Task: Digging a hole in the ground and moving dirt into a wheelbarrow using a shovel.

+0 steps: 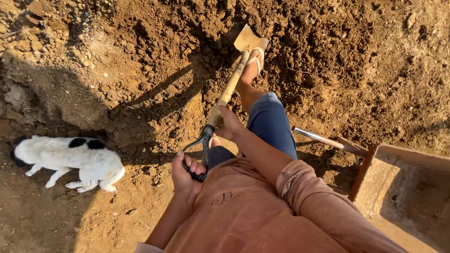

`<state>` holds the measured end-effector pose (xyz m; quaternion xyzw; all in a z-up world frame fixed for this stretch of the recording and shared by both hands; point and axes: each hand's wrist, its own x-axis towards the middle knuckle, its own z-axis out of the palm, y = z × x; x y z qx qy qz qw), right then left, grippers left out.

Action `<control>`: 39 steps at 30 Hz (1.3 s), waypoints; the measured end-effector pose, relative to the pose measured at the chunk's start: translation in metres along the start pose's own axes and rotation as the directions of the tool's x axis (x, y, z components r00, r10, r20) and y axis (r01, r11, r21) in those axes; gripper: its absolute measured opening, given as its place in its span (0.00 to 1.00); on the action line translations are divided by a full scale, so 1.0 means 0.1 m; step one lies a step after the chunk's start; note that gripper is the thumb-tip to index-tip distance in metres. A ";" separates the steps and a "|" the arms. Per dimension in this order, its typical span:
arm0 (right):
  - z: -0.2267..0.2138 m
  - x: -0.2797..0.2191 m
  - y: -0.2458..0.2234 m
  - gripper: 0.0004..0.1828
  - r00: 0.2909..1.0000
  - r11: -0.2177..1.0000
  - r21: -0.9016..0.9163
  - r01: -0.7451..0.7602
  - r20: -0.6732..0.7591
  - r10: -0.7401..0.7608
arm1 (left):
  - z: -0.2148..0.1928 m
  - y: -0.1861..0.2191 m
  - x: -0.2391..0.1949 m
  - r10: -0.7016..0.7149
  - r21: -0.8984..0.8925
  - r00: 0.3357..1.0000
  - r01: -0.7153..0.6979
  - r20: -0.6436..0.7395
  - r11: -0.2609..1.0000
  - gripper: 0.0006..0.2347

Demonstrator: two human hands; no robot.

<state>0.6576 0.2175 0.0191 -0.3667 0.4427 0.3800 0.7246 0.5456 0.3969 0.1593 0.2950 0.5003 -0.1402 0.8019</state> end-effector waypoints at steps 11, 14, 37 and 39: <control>0.09 0.75 -1.19 0.13 0.998 0.918 0.393 0.050 -0.064 -0.027 | 1.65 0.43 -0.09 0.078 0.067 0.993 -0.073 -0.084 0.995 0.18; -0.19 0.95 -1.11 0.11 0.999 0.933 0.359 0.016 -0.051 0.002 | 1.44 0.37 0.20 0.058 0.091 0.998 -0.058 0.001 0.994 0.16; 0.02 -0.08 0.00 0.27 0.998 0.994 0.086 0.061 -0.006 -0.061 | 0.09 -0.16 0.31 -0.045 -0.053 0.984 0.055 0.170 0.997 0.15; -0.06 0.21 -0.06 0.21 0.987 0.979 0.131 0.154 0.019 -0.158 | 0.40 -0.11 0.17 -0.035 -0.052 0.985 0.045 0.171 0.998 0.15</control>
